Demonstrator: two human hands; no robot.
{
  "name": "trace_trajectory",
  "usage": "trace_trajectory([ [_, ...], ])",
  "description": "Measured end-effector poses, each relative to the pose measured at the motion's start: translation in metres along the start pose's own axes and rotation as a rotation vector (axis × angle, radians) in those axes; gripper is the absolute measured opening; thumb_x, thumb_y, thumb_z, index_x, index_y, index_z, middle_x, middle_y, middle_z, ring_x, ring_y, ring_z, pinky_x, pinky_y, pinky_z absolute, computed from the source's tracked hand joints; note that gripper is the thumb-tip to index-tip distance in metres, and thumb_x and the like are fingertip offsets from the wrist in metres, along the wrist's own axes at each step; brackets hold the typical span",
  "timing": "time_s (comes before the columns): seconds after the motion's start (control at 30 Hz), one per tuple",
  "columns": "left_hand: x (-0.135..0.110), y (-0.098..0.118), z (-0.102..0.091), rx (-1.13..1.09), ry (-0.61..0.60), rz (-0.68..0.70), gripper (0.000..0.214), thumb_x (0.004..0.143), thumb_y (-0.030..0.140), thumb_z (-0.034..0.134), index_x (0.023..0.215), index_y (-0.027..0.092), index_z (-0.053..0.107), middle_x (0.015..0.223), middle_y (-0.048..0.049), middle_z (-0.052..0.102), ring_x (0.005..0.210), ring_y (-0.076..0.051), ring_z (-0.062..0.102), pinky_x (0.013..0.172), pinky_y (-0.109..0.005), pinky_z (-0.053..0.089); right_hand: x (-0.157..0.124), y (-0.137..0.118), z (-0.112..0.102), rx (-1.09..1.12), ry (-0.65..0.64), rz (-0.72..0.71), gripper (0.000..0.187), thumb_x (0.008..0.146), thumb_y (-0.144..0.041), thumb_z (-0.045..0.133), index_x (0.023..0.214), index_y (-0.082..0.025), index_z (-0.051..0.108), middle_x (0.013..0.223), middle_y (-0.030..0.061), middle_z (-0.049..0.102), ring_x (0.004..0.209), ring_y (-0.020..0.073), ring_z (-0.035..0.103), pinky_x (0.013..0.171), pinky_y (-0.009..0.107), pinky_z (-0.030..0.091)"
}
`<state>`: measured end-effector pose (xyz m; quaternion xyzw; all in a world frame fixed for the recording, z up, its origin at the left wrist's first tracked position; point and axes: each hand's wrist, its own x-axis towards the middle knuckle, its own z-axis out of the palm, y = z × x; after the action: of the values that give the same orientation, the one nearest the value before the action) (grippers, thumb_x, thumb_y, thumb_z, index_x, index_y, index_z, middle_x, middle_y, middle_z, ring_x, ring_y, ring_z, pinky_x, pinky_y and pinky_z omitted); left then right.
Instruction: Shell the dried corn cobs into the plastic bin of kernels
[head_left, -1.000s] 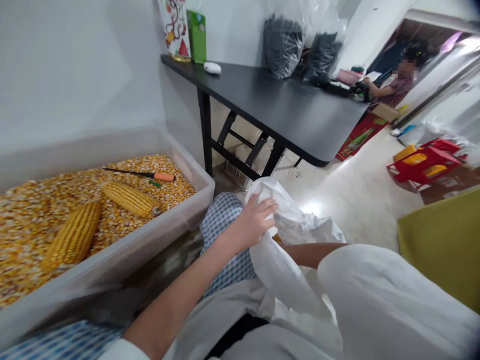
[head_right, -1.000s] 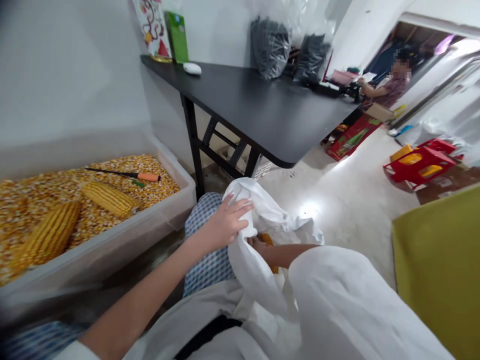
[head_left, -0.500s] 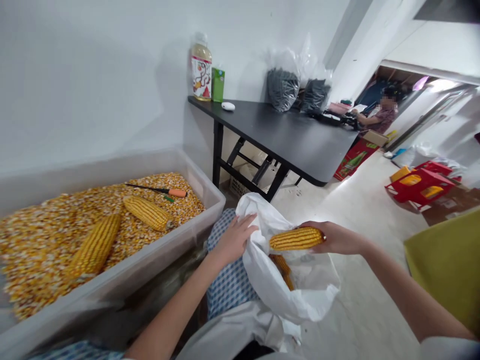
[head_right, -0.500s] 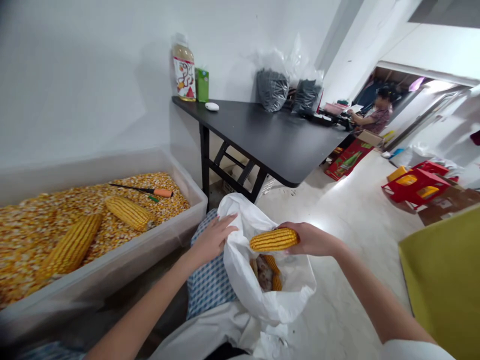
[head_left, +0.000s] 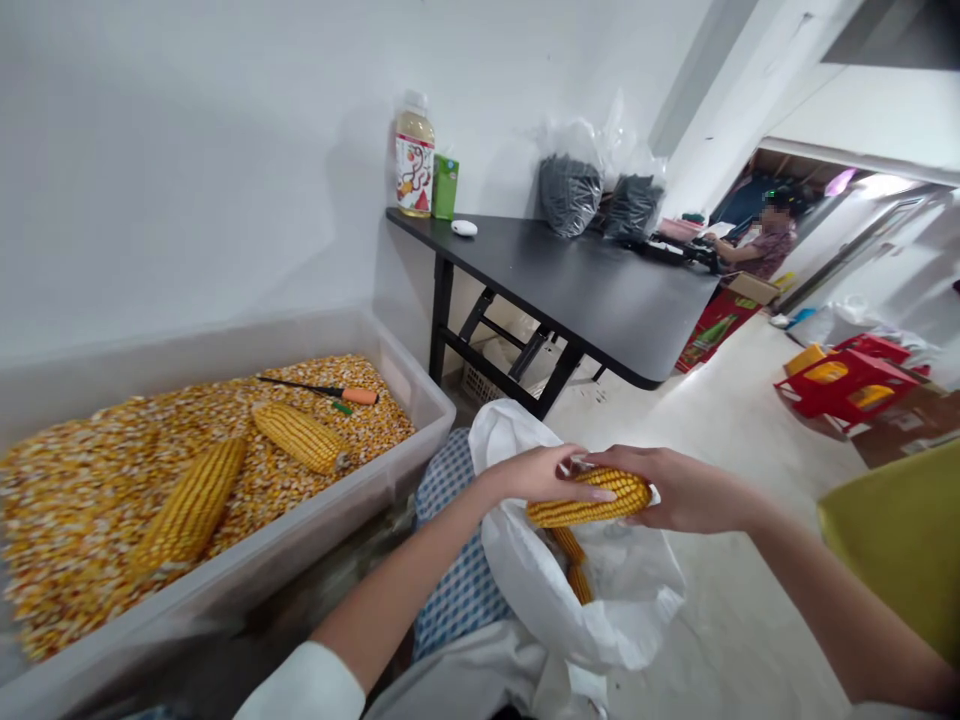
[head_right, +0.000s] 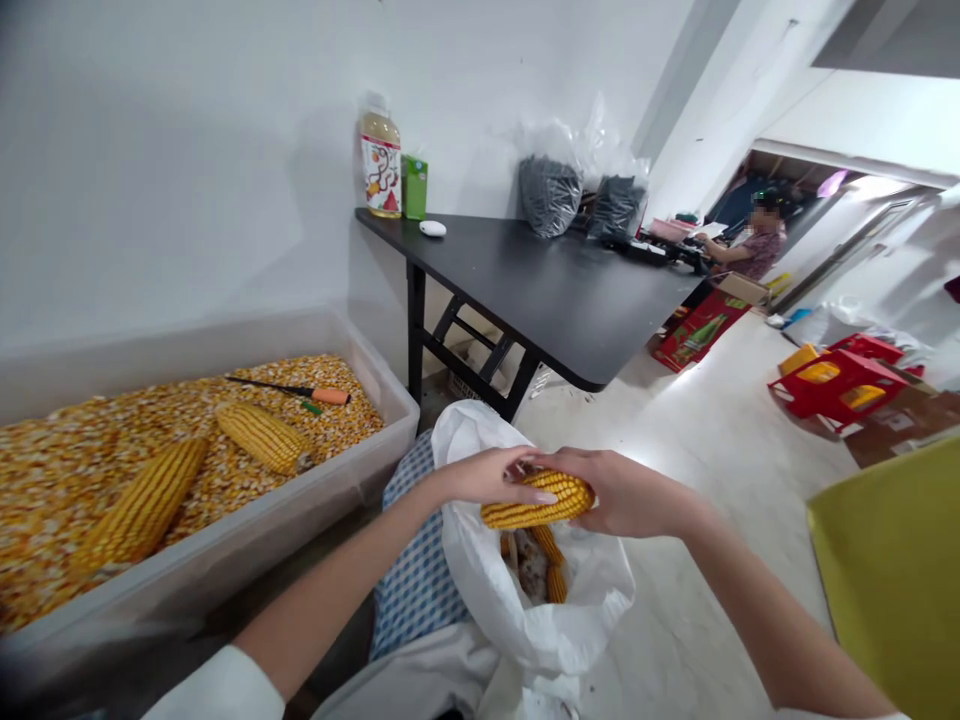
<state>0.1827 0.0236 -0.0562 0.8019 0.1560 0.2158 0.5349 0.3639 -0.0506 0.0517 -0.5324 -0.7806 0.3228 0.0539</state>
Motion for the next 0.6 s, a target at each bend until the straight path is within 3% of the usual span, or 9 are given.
trace_trajectory([
  [0.07,0.01,-0.006,0.009,-0.195,-0.1,-0.024,0.054,0.07,0.051,0.06,0.112,0.018,0.054,0.107,-0.0067,0.061,0.096,-0.02,0.058,0.083,-0.029,0.045,0.0,0.002,-0.003,0.061,-0.007,0.005,0.058,0.064,-0.023,0.065,0.12,-0.031,0.054,0.115,0.0026,0.059,0.102,0.0261,0.056,0.091,0.038,0.043],
  [0.2,0.01,-0.007,0.025,-0.403,0.126,-0.118,0.051,0.075,0.054,0.054,0.11,0.017,0.053,0.104,-0.0065,0.061,0.091,-0.018,0.058,0.078,-0.028,0.046,-0.003,0.025,0.003,0.435,0.152,0.037,0.071,0.061,-0.026,0.071,0.127,-0.029,0.047,0.118,0.0044,0.057,0.105,0.026,0.055,0.09,0.041,0.045],
  [0.3,0.01,-0.001,0.03,-0.429,0.369,-0.14,0.047,0.081,0.056,0.042,0.105,0.017,0.054,0.096,-0.0064,0.062,0.086,-0.017,0.058,0.076,-0.029,0.046,0.003,0.039,0.035,0.833,0.335,0.072,0.077,0.064,-0.03,0.071,0.132,-0.034,0.035,0.128,0.003,0.049,0.118,0.0245,0.046,0.092,0.044,0.044],
  [0.37,0.013,0.002,0.032,-0.345,0.509,-0.136,0.047,0.084,0.056,0.035,0.103,0.018,0.055,0.092,-0.0064,0.063,0.085,-0.018,0.058,0.077,-0.03,0.044,0.014,0.04,0.068,1.041,0.452,0.131,0.064,0.073,-0.039,0.064,0.13,-0.037,0.036,0.132,0.0018,0.045,0.123,0.0226,0.041,0.091,0.044,0.046],
  [0.43,0.017,0.002,0.038,-0.251,0.588,-0.125,0.048,0.087,0.054,0.029,0.103,0.019,0.057,0.089,-0.0067,0.063,0.084,-0.019,0.058,0.077,-0.03,0.044,0.029,0.035,0.099,1.209,0.466,0.189,0.055,0.079,-0.046,0.055,0.129,-0.036,0.036,0.133,0.0012,0.044,0.122,0.0228,0.042,0.09,0.043,0.047],
  [0.5,0.019,-0.001,0.044,-0.203,0.637,-0.128,0.049,0.088,0.052,0.025,0.102,0.018,0.058,0.087,-0.0074,0.064,0.083,-0.019,0.058,0.074,-0.03,0.044,0.043,0.027,0.121,1.3,0.578,0.195,0.05,0.081,-0.05,0.05,0.127,-0.035,0.038,0.13,0.0008,0.047,0.12,0.023,0.045,0.091,0.041,0.048],
  [0.6,0.022,-0.011,0.05,-0.153,0.719,-0.166,0.047,0.089,0.05,0.026,0.09,0.017,0.06,0.084,-0.0081,0.064,0.079,-0.02,0.058,0.072,-0.03,0.043,0.054,0.022,0.132,1.298,0.751,0.227,0.046,0.078,-0.05,0.052,0.12,-0.033,0.046,0.125,-0.0001,0.052,0.117,0.0237,0.048,0.09,0.037,0.049],
])
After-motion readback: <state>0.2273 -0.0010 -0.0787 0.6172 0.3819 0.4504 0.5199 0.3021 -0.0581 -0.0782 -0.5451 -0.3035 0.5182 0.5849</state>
